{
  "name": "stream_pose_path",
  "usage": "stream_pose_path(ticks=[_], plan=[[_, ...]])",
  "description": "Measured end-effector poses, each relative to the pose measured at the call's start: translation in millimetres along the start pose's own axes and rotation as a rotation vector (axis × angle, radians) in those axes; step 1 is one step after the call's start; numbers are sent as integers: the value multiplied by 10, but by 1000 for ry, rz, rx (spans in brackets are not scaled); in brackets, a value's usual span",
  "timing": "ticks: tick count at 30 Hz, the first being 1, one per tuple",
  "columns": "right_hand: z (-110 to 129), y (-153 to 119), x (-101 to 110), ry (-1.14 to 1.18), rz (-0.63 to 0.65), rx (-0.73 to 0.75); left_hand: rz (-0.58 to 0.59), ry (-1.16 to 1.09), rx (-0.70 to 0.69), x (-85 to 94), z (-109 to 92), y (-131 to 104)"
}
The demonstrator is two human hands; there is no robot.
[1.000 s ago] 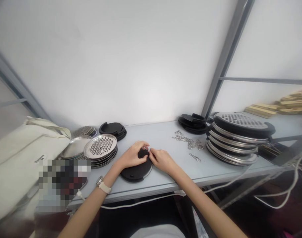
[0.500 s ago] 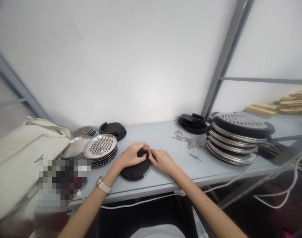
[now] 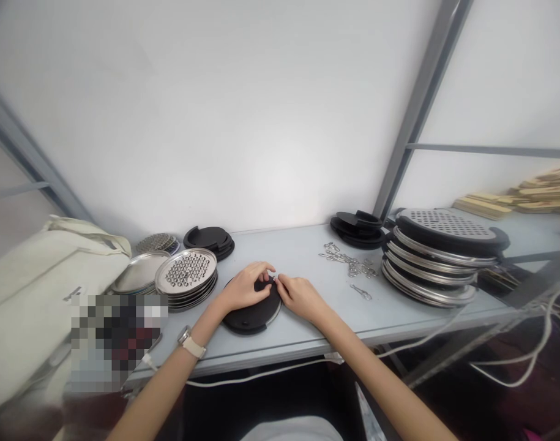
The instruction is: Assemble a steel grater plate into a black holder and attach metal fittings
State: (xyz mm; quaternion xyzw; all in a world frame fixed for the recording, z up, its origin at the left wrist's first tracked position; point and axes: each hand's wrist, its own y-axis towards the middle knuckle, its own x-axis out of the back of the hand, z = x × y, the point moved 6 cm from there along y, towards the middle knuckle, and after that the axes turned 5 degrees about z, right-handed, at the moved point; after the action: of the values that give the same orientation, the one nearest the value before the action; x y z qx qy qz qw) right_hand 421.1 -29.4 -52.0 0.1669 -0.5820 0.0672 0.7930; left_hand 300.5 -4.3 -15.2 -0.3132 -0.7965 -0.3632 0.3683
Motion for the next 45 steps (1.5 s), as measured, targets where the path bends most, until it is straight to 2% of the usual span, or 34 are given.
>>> stream_pose_path(ticks=[16,31,45], plan=[[16,-4,15,59,35,-6,3,-1,-67,30,-110,6],[22,-17,31,88,16,11,63,-26,-43,19,-120,12],[21,-14,20,74,15,14,69,-101,-44,-9,-82,6]])
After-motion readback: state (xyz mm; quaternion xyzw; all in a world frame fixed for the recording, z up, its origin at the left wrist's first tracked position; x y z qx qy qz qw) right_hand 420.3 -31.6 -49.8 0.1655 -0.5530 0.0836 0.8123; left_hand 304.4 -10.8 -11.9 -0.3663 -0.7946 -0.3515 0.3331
